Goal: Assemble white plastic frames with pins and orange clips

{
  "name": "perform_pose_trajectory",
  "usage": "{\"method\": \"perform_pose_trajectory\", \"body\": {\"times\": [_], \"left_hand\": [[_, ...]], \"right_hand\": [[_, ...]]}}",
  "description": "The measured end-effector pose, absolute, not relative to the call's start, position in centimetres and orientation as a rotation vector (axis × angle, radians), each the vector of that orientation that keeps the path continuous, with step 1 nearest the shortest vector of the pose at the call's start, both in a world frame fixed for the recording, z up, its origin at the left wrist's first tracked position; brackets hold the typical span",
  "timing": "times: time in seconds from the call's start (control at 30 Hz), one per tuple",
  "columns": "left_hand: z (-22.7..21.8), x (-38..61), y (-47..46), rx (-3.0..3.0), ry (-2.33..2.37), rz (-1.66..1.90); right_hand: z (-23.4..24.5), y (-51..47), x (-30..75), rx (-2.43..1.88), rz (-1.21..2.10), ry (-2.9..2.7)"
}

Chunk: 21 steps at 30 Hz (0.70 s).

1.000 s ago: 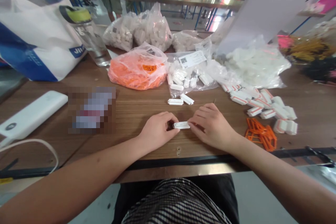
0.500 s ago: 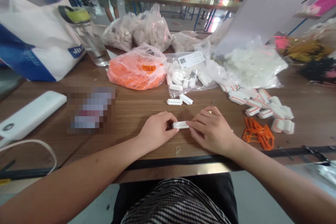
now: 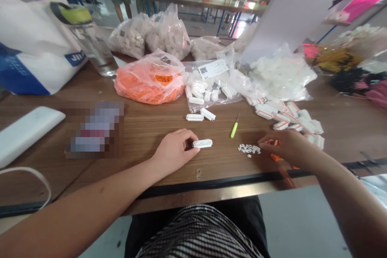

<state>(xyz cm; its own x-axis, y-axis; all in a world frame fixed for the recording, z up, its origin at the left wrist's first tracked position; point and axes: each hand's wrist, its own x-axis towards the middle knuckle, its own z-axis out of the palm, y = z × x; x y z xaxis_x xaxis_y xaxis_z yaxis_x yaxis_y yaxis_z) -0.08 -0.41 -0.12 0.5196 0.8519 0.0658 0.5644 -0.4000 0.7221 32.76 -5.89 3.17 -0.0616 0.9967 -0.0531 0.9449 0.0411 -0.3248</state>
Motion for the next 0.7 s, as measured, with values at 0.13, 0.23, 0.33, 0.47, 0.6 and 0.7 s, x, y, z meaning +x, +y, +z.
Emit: {"method": "perform_pose_trajectory", "body": {"times": [0.13,0.23,0.33,0.47,0.6,0.7], "left_hand": [[-0.1,-0.1,-0.4,2.134,1.139,0.569],[-0.1,-0.1,-0.4,2.130,1.137,0.577],[0.0,-0.1,-0.3,2.130,1.139,0.573],[-0.1,-0.1,-0.3,2.131,1.138,0.565],[-0.3,-0.2,-0.3,2.144,1.136,0.576],[-0.4,-0.2,-0.2,2.152,1.130,0.586]], "right_hand": [[3.2,-6.4,32.8,-2.032,0.502,-2.186],[3.2,-6.5,32.3,-2.005,0.427,-2.251],[2.9,-6.8,32.5,-1.964,0.304,-2.323],[2.0,-7.0,33.2,-1.820,0.063,-2.452],[1.9,-7.3,34.0,-1.780,0.101,-2.456],[2.2,-7.5,34.1,-1.926,0.161,-2.309]]}}
